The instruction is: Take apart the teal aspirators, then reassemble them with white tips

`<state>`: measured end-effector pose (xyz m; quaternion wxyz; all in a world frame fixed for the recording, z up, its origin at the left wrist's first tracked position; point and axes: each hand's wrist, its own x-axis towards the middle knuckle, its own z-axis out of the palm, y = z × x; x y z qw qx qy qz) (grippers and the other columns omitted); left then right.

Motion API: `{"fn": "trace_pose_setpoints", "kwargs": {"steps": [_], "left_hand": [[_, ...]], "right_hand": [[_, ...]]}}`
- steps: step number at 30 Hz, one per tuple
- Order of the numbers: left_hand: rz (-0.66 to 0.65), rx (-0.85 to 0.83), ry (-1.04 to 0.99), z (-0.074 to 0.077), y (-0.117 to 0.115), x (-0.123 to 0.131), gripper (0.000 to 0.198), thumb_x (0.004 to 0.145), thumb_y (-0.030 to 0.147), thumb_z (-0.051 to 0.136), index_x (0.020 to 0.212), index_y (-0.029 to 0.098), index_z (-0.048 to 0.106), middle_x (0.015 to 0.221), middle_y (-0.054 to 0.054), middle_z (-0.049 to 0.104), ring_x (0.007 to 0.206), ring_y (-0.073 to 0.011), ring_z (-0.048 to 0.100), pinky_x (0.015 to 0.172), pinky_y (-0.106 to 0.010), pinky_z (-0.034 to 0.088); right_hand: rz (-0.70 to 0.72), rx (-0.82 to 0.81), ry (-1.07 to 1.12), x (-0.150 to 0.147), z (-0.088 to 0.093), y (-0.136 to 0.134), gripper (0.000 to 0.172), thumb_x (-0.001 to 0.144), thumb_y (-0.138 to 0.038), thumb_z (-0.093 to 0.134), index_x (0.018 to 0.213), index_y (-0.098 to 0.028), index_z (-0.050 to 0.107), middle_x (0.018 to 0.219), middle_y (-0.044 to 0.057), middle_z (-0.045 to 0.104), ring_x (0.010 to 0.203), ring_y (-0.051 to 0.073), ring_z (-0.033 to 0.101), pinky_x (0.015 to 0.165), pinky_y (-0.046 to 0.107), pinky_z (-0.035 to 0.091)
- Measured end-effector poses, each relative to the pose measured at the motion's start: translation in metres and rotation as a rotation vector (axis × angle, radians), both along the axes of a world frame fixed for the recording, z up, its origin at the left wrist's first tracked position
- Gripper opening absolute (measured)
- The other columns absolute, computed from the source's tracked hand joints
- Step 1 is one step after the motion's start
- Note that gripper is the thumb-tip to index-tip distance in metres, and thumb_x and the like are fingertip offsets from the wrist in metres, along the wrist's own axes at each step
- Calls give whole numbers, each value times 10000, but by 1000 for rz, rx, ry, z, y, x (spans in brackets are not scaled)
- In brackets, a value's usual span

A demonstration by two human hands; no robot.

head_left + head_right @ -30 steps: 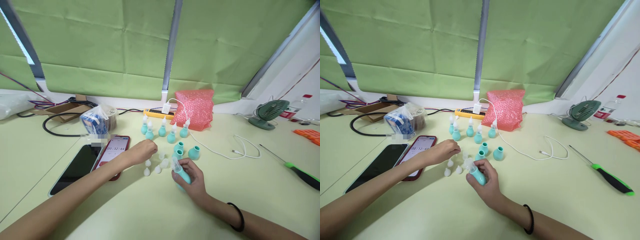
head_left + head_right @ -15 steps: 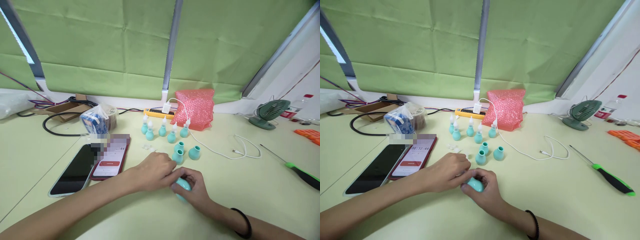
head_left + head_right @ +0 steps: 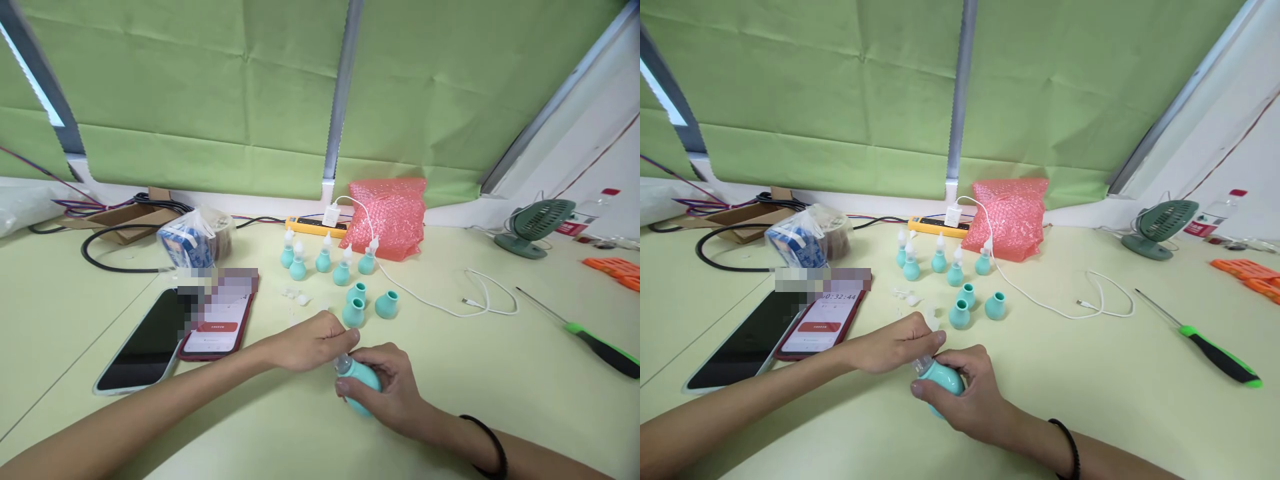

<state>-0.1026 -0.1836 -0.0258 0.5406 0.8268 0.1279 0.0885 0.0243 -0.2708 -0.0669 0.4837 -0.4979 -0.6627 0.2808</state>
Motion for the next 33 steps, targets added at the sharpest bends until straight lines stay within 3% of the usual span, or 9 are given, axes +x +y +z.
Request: {"fn": "trace_pose_setpoints", "kwargs": {"steps": [5, 7, 9, 12, 15, 18, 23, 28, 33], "left_hand": [[45, -181, 24, 8, 2, -1, 437, 824, 429, 300, 488, 150, 322, 448, 56, 231, 413, -60, 232, 392, -200, 215], [84, -120, 38, 18, 1, -5, 427, 838, 415, 285, 521, 141, 369, 464, 47, 277, 431, -66, 275, 414, -198, 251], [125, 94, 51, 29, 2, -10, 447, 864, 399, 226, 535, 139, 382, 485, 41, 292, 447, -69, 284, 436, -200, 260], [231, 601, 149, 36, 9, -18, 457, 876, 398, 206, 538, 146, 383, 475, 38, 311, 442, -82, 303, 460, -216, 250], [346, 949, 328, 26, 23, -22, 400, 851, 446, 276, 638, 156, 450, 460, 31, 388, 447, -118, 396, 459, -223, 253], [339, 1111, 414, 7, 38, -24, 354, 841, 453, 314, 755, 148, 472, 528, -5, 494, 521, -171, 504, 451, -230, 267], [328, 1151, 468, -8, 48, -22, 299, 844, 402, 347, 759, 142, 467, 556, -37, 536, 550, -213, 553, 447, -243, 289], [362, 1128, 464, -9, 52, -22, 263, 864, 343, 301, 791, 149, 464, 588, -45, 550, 570, -209, 560, 474, -251, 341], [461, 1104, 437, -3, 53, -19, 270, 867, 321, 262, 924, 153, 466, 719, -69, 562, 655, -218, 559, 549, -294, 406]], "right_hand": [[99, 331, -227, 3, 0, -4, 51, 656, -238, 611, 690, -207, 590, 510, -13, 603, 423, 121, 525, 429, 236, 417], [92, 397, -229, 4, -2, -5, 157, 643, -199, 619, 790, -221, 566, 602, -1, 637, 494, 138, 565, 496, 255, 446], [41, 404, -204, 6, -2, -3, 210, 650, -172, 604, 844, -222, 543, 652, 11, 637, 546, 148, 577, 539, 271, 454], [56, 444, -224, 8, 0, 5, 197, 682, -156, 547, 873, -207, 537, 662, 28, 605, 579, 158, 544, 546, 296, 442], [1, 549, -287, 11, 0, 15, 172, 673, -167, 553, 843, -190, 551, 650, 39, 562, 579, 163, 500, 535, 316, 422], [-80, 565, -326, 15, -4, 23, 155, 655, -172, 577, 808, -186, 563, 655, 38, 536, 576, 156, 494, 521, 302, 419], [-143, 594, -384, 23, -8, 31, 151, 640, -172, 595, 786, -196, 560, 651, 36, 543, 583, 157, 506, 504, 284, 412], [-207, 662, -468, 34, -4, 36, 42, 646, -206, 564, 667, -200, 528, 525, 4, 492, 475, 130, 443, 451, 265, 354], [-260, 770, -614, 55, -3, 47, 159, 637, -221, 510, 498, -214, 434, 377, -50, 338, 365, 95, 315, 405, 253, 257]]}}
